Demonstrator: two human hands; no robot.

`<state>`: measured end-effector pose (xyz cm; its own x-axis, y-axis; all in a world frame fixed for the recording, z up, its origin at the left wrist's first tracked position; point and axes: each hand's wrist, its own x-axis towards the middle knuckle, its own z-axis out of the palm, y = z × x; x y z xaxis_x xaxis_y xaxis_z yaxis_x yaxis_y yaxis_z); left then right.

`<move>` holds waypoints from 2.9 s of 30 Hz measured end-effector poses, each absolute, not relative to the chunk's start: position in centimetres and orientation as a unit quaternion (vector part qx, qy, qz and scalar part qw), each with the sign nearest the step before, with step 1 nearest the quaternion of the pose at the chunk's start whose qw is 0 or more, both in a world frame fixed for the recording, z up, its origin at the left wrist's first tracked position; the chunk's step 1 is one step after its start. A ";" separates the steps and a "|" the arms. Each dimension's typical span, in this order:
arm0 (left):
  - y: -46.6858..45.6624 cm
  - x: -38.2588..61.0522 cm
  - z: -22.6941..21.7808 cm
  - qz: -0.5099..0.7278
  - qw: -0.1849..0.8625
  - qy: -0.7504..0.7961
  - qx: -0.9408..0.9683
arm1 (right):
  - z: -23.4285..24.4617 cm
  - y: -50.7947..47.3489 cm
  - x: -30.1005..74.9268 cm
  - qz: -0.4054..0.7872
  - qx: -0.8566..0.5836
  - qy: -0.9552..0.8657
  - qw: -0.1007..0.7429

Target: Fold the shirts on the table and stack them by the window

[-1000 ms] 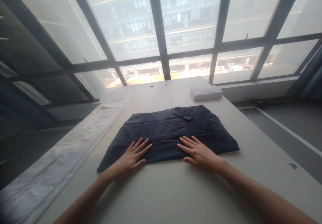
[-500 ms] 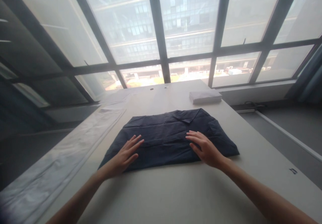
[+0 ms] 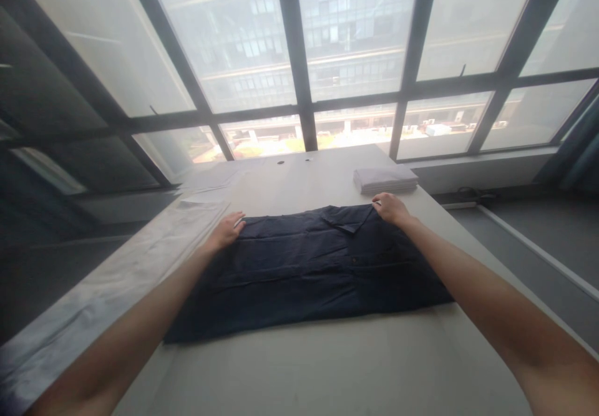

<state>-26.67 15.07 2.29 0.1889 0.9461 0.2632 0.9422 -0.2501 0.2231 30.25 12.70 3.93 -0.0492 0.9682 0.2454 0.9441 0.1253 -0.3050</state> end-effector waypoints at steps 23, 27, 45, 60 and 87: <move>17.1 -26.6 5.3 0.125 -0.072 0.604 0.784 | 3.0 15.7 29.4 0.012 -0.610 -0.776 0.160; 14.7 -26.8 7.8 0.160 -0.095 0.584 0.790 | 4.3 13.9 30.6 -0.005 -0.569 -0.792 0.222; 0.8 -28.8 5.5 0.127 -0.019 0.491 0.862 | 2.9 3.7 32.3 0.009 -0.449 -0.887 0.106; 5.8 -4.2 1.7 0.180 0.034 0.453 0.873 | 0.2 7.6 13.6 0.062 -0.560 -0.815 0.132; 6.3 -3.9 -0.7 0.069 0.060 0.488 0.868 | -1.9 7.1 25.7 0.044 -0.682 -0.729 0.047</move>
